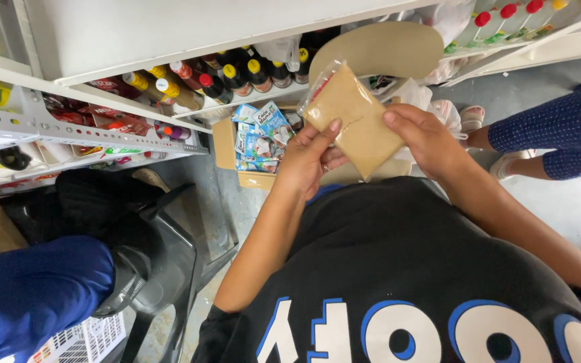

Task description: Stocking small bags of sugar onto a store shelf and organizing items in a plastic bag.

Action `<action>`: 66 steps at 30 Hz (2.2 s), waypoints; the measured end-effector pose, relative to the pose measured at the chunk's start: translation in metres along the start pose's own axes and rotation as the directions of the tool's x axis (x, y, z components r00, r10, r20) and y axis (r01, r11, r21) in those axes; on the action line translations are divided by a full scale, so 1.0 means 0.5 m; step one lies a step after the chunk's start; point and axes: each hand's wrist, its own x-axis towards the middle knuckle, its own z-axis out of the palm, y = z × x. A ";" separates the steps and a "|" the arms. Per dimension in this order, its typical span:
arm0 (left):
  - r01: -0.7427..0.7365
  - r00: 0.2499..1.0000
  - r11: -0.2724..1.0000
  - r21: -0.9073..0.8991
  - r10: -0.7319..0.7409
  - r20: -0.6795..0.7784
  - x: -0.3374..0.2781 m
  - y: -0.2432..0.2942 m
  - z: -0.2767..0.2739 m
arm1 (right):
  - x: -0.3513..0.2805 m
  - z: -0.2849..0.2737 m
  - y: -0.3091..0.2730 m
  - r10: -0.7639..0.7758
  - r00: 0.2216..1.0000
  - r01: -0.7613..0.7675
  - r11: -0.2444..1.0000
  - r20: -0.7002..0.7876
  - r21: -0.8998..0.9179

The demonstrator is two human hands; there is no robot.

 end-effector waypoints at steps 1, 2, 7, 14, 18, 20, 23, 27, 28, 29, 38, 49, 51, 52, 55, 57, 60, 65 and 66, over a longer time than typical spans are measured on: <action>-0.001 1.000 1.000 0.000 0.001 -0.001 -0.001 -0.001 0.003 | 0.000 -0.002 -0.006 0.000 1.000 0.000 1.000 0.002 0.000; 0.003 1.000 1.000 0.016 -0.003 0.022 -0.002 -0.002 0.007 | 0.001 -0.005 -0.012 0.034 0.999 -0.033 0.998 -0.004 0.060; 0.006 0.999 0.999 0.038 -0.007 0.039 0.005 -0.023 0.035 | -0.004 -0.038 -0.001 0.130 0.991 -0.129 0.987 -0.010 0.095; 0.012 0.989 0.996 0.086 0.002 -0.151 0.062 -0.100 0.090 | -0.041 -0.077 -0.015 -0.264 0.964 0.208 0.804 -0.022 -0.557; 0.023 0.972 0.991 0.134 0.009 -0.235 0.128 -0.171 0.115 | -0.050 -0.112 0.003 -0.417 0.870 0.462 0.509 0.262 -0.726; -0.002 0.975 0.983 0.182 0.042 -0.219 0.150 -0.216 0.128 | -0.048 -0.127 0.034 -0.372 0.899 0.412 0.535 0.233 -0.738; -0.005 0.976 0.942 0.337 0.077 -0.202 0.164 -0.242 0.156 | -0.033 -0.153 0.084 -0.222 0.968 0.239 0.676 0.117 -0.697; -0.081 0.958 0.744 0.664 0.242 -0.154 0.170 -0.298 0.150 | 0.008 -0.207 0.252 0.137 0.990 -0.132 0.973 0.013 -0.191; -0.072 0.959 0.745 0.663 0.235 -0.160 0.165 -0.301 0.153 | 0.019 -0.212 0.271 0.145 0.989 -0.140 0.972 0.016 -0.188; -0.108 0.927 0.690 0.716 0.330 -0.178 0.160 -0.306 0.155 | 0.030 -0.216 0.292 0.270 0.962 -0.273 0.958 0.044 0.089; -0.020 0.937 0.998 0.063 0.040 -0.347 0.290 -0.412 0.057 | 0.145 -0.171 0.342 0.570 0.783 -0.586 0.538 0.251 0.606; 0.082 0.809 0.897 0.435 0.195 -0.554 0.478 -0.491 -0.112 | 0.300 -0.134 0.458 0.435 0.900 -0.353 0.695 0.024 0.626; 0.379 0.682 0.923 0.070 -0.227 -0.695 0.447 -0.402 -0.062 | 0.323 -0.131 0.479 0.348 0.937 -0.252 0.741 -0.035 0.623; 0.382 0.679 0.922 0.068 -0.230 -0.697 0.436 -0.397 -0.064 | 0.332 -0.130 0.498 0.353 0.935 -0.256 0.738 -0.034 0.624; 0.449 0.603 0.893 -0.018 -0.318 -0.731 0.411 -0.385 -0.061 | 0.357 -0.131 0.551 0.312 0.949 -0.228 0.791 -0.053 0.567; 0.474 0.606 0.875 -0.098 -0.405 -0.684 0.400 -0.382 -0.055 | 0.367 -0.129 0.585 0.327 0.942 -0.260 0.852 -0.074 0.454; 0.483 0.627 0.869 -0.108 -0.429 -0.650 0.394 -0.375 -0.068 | 0.365 -0.129 0.633 0.363 0.927 -0.319 0.894 -0.092 0.316; 0.428 0.684 0.891 -0.151 -0.428 -0.590 0.386 -0.313 -0.046 | 0.367 -0.125 0.675 0.186 0.944 -0.299 0.827 -0.272 -0.476; 0.415 0.699 0.899 -0.142 -0.414 -0.582 0.378 -0.290 -0.030 | 0.365 -0.122 0.666 0.128 0.949 -0.298 0.668 -0.289 -0.682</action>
